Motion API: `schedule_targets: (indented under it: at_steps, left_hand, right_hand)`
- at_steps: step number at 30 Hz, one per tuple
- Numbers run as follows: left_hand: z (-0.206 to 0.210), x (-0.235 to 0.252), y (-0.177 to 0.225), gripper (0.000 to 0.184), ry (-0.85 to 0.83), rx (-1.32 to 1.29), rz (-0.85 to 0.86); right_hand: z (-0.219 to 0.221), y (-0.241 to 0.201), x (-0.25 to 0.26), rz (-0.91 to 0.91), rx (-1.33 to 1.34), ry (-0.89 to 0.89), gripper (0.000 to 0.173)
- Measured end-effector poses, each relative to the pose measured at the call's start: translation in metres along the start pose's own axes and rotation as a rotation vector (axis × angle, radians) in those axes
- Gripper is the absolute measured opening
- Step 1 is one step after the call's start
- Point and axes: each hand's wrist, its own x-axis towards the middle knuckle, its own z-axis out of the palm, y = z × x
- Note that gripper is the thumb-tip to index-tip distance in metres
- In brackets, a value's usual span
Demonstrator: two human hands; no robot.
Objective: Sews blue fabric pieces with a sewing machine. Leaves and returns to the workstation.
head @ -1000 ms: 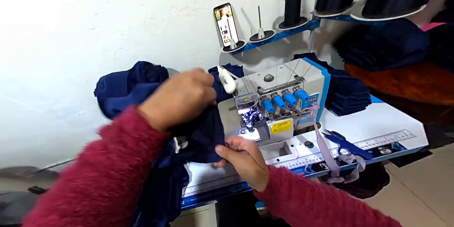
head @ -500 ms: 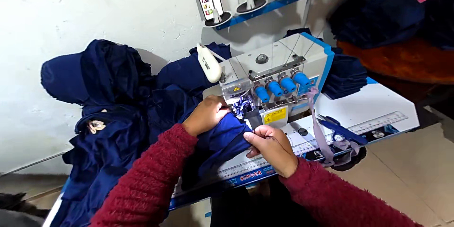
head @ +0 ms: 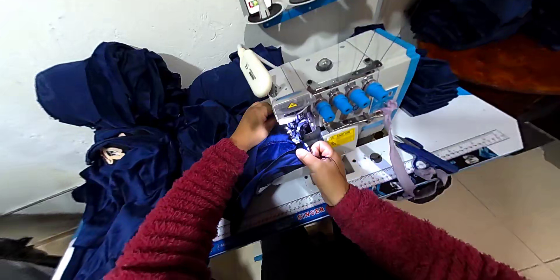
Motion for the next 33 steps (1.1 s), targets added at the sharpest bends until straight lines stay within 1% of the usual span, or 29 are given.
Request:
schedule_targets:
  at_steps: [2, 3, 4, 5, 6, 8, 9, 10, 12, 13, 15, 20, 22, 26, 30, 33]
  left_hand:
    - [-0.004, 0.001, 0.006, 0.017, -0.012, 0.106, -0.026]
    - [-0.008, 0.0, 0.015, 0.02, -0.003, 0.219, -0.042]
    - [-0.014, -0.002, 0.033, 0.022, 0.022, 0.355, -0.051]
    - [-0.02, -0.005, 0.054, 0.019, 0.049, 0.479, -0.04]
    - [-0.026, -0.012, 0.078, 0.016, 0.044, 0.541, -0.037]
    - [-0.024, -0.037, 0.119, 0.018, -0.042, 0.507, -0.021]
    - [-0.015, -0.052, 0.126, 0.021, -0.065, 0.451, 0.047]
    - [-0.002, -0.065, 0.123, 0.024, -0.068, 0.399, 0.134]
    - [0.018, -0.08, 0.102, 0.029, -0.043, 0.349, 0.294]
    - [0.021, -0.083, 0.092, 0.032, -0.031, 0.349, 0.349]
    - [0.021, -0.088, 0.08, 0.037, -0.026, 0.364, 0.393]
    - [0.019, -0.092, 0.075, 0.052, -0.064, 0.33, 0.347]
    - [0.021, -0.092, 0.075, 0.053, -0.057, 0.304, 0.322]
    - [0.019, -0.091, 0.073, 0.059, -0.081, 0.286, 0.29]
    - [0.013, -0.086, 0.071, 0.063, -0.113, 0.24, 0.272]
    - [0.012, -0.084, 0.068, 0.065, -0.125, 0.227, 0.248]
  right_hand:
    - [0.0, -0.003, 0.0, 0.023, 0.022, -0.01, 0.032]
    - [-0.001, -0.003, -0.001, 0.033, 0.027, -0.016, 0.032]
    - [-0.002, -0.004, -0.001, 0.038, 0.031, -0.021, 0.033]
    - [-0.002, -0.005, 0.0, 0.044, 0.03, -0.022, 0.033]
    - [-0.003, -0.005, 0.001, 0.053, 0.026, -0.023, 0.033]
    - [-0.004, -0.007, 0.001, 0.078, 0.01, -0.034, 0.033]
    - [-0.004, -0.007, 0.001, 0.089, 0.006, -0.037, 0.032]
    - [-0.004, -0.007, 0.001, 0.093, 0.008, -0.038, 0.031]
    - [-0.003, -0.006, 0.001, 0.084, 0.021, -0.034, 0.031]
    - [-0.004, -0.006, 0.001, 0.083, 0.028, -0.036, 0.032]
    - [-0.004, -0.006, 0.001, 0.089, 0.037, -0.036, 0.032]
    - [-0.004, -0.005, -0.002, 0.076, 0.034, -0.032, 0.035]
    - [-0.003, -0.005, 0.001, 0.091, 0.084, -0.032, 0.034]
    - [-0.002, -0.006, 0.004, 0.085, 0.079, -0.028, 0.033]
    - [-0.001, 0.001, 0.005, 0.015, 0.102, -0.016, 0.034]
    - [-0.002, 0.003, 0.005, 0.044, 0.126, -0.04, 0.032]
